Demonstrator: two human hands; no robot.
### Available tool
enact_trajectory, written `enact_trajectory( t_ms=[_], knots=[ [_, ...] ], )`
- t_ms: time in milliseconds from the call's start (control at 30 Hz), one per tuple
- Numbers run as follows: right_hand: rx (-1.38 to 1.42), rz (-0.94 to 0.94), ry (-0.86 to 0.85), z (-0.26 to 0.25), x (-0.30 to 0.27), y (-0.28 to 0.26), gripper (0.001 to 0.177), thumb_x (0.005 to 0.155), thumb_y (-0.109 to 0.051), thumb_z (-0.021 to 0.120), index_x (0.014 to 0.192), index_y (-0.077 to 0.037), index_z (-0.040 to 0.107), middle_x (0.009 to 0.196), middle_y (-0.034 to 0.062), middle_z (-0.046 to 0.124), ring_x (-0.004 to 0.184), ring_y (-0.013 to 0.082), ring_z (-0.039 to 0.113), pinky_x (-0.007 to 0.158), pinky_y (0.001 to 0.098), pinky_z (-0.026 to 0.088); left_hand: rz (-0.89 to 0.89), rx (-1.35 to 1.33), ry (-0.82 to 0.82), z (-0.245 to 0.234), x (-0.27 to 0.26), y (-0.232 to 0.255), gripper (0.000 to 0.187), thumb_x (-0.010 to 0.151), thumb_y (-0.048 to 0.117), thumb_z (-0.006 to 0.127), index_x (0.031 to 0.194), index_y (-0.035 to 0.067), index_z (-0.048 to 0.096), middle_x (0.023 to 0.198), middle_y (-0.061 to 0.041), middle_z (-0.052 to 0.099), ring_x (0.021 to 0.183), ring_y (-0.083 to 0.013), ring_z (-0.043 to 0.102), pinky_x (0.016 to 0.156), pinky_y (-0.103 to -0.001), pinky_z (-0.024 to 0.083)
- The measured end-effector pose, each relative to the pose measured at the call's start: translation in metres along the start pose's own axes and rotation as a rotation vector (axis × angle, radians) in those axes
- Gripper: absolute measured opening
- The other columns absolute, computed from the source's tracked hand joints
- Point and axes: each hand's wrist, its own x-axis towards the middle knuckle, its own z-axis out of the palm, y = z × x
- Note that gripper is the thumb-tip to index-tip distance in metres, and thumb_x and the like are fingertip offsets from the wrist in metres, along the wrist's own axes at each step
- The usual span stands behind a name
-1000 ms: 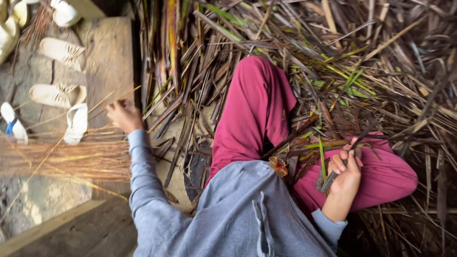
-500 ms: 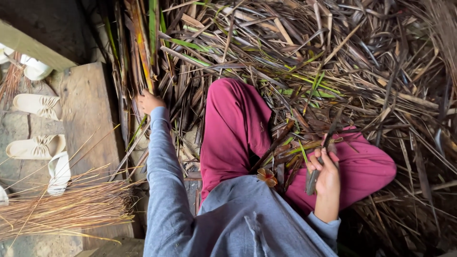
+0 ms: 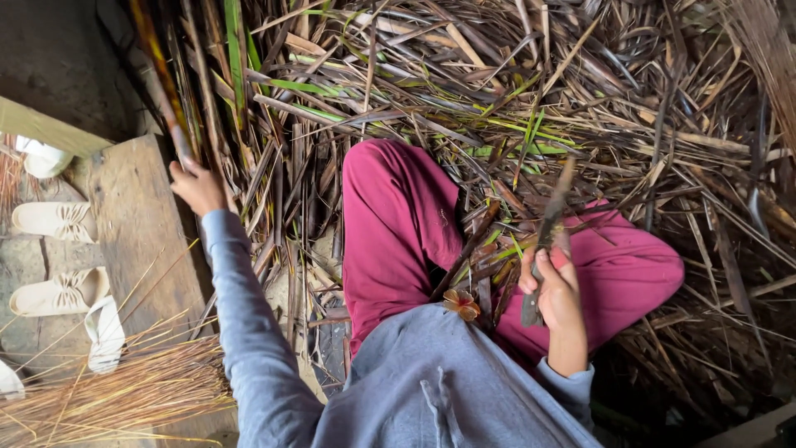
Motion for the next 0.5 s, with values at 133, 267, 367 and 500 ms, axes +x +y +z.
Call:
enact_trajectory(
  t_ms=[133,267,367,500],
  knots=[
    [-0.080,0.001,-0.194,0.035,-0.010,-0.023,0.026,0.108,-0.013,0.049,0.095,0.009,0.057,0.057,0.0086,0.044,0.041,0.0096,0.037,0.039,0.0245,0.037,0.160,-0.199,-0.148,-0.057,-0.019,0.036,0.049,0.108,0.039,0.072,0.136,0.001,0.059,0.119,-0.033,0.066,0.115,-0.0477,0.062,0.098,-0.056,0.050],
    [-0.031,0.025,-0.183,0.016,-0.007,0.003,0.012,0.105,-0.007,0.051,0.099,0.004,0.051,0.072,0.0228,0.056,0.039,0.0127,0.042,0.034,0.0268,0.041,0.208,-0.291,-0.375,-0.092,-0.079,0.110,0.049,0.116,0.043,0.052,0.123,-0.004,0.065,0.110,-0.031,0.067,0.108,-0.0430,0.067,0.093,-0.053,0.052],
    [-0.016,0.063,-0.235,0.014,-0.007,0.005,0.010,0.103,-0.003,0.051,0.107,0.005,0.050,0.071,0.0236,0.056,0.036,0.0120,0.044,0.031,0.0264,0.041,0.138,-0.467,-0.702,-0.116,-0.141,0.152,0.039,0.117,0.036,0.049,0.093,0.007,0.060,0.070,-0.009,0.057,0.065,-0.0186,0.057,0.065,-0.031,0.047],
    [0.060,0.046,-0.494,-0.001,0.004,0.009,0.054,0.103,0.000,0.045,0.154,0.002,0.024,0.076,0.0233,0.062,0.040,0.0088,0.049,0.035,0.0231,0.044,0.057,-0.376,-1.113,-0.143,-0.216,0.192,0.034,0.109,0.029,0.055,0.086,0.007,0.066,0.067,-0.008,0.058,0.063,-0.0199,0.054,0.061,-0.033,0.046]
  ],
)
